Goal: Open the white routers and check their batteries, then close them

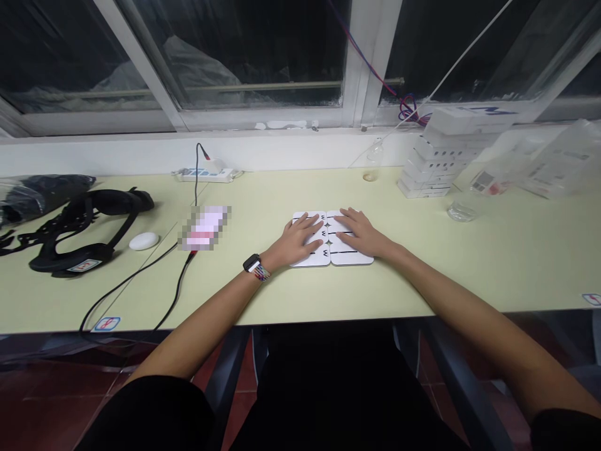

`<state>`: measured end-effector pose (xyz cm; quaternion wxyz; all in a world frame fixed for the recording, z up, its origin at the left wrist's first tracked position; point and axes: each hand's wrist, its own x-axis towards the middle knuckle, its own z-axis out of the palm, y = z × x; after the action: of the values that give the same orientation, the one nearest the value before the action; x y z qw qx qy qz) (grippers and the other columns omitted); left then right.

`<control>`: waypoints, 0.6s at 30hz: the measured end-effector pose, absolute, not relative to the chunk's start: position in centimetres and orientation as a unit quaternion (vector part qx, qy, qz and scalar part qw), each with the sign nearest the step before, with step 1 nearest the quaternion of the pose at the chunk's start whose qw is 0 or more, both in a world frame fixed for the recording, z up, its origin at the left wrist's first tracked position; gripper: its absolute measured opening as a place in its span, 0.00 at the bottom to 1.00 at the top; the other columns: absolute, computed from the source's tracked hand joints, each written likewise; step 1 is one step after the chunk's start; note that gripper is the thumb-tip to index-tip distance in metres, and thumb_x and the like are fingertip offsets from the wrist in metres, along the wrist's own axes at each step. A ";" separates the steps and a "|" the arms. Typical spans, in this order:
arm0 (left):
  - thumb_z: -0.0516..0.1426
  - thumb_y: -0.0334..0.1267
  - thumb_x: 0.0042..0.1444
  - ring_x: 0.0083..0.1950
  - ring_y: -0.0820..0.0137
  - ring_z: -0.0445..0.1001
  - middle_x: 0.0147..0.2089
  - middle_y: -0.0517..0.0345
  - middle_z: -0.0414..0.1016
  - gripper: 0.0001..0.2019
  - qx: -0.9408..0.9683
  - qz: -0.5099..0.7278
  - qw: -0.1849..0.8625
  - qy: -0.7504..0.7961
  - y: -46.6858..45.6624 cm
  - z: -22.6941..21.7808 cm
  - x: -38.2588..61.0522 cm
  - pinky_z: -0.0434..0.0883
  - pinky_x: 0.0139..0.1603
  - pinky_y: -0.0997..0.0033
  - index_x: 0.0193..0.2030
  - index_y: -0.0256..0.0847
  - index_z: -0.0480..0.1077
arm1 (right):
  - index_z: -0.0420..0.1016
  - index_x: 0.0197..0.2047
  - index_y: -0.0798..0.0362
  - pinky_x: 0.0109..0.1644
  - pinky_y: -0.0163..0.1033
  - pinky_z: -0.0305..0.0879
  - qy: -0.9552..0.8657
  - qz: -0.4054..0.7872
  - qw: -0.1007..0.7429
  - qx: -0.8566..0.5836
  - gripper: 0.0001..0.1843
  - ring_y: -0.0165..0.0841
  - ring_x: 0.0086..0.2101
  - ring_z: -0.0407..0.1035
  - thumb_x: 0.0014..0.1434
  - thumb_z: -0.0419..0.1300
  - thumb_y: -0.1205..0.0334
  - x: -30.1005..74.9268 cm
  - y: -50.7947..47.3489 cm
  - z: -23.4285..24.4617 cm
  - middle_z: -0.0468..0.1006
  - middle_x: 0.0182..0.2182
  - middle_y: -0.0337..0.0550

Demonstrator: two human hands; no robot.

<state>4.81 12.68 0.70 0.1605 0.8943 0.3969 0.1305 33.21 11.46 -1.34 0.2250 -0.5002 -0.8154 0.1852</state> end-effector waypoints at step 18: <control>0.46 0.65 0.79 0.89 0.47 0.39 0.85 0.50 0.59 0.33 0.904 0.165 0.157 0.361 12.7 1.7 3.8 0.45 0.86 0.36 0.75 0.47 0.70 | 0.79 0.45 0.50 0.47 0.51 0.75 -0.880 -0.006 0.345 -0.326 0.09 0.43 0.42 0.74 0.75 0.56 0.65 33.2 4.0 1.4 0.79 0.42 0.51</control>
<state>3.78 12.67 1.71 0.1565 0.9045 0.3611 0.1645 33.23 4.02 1.35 0.3449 -0.3256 -0.8804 -0.0057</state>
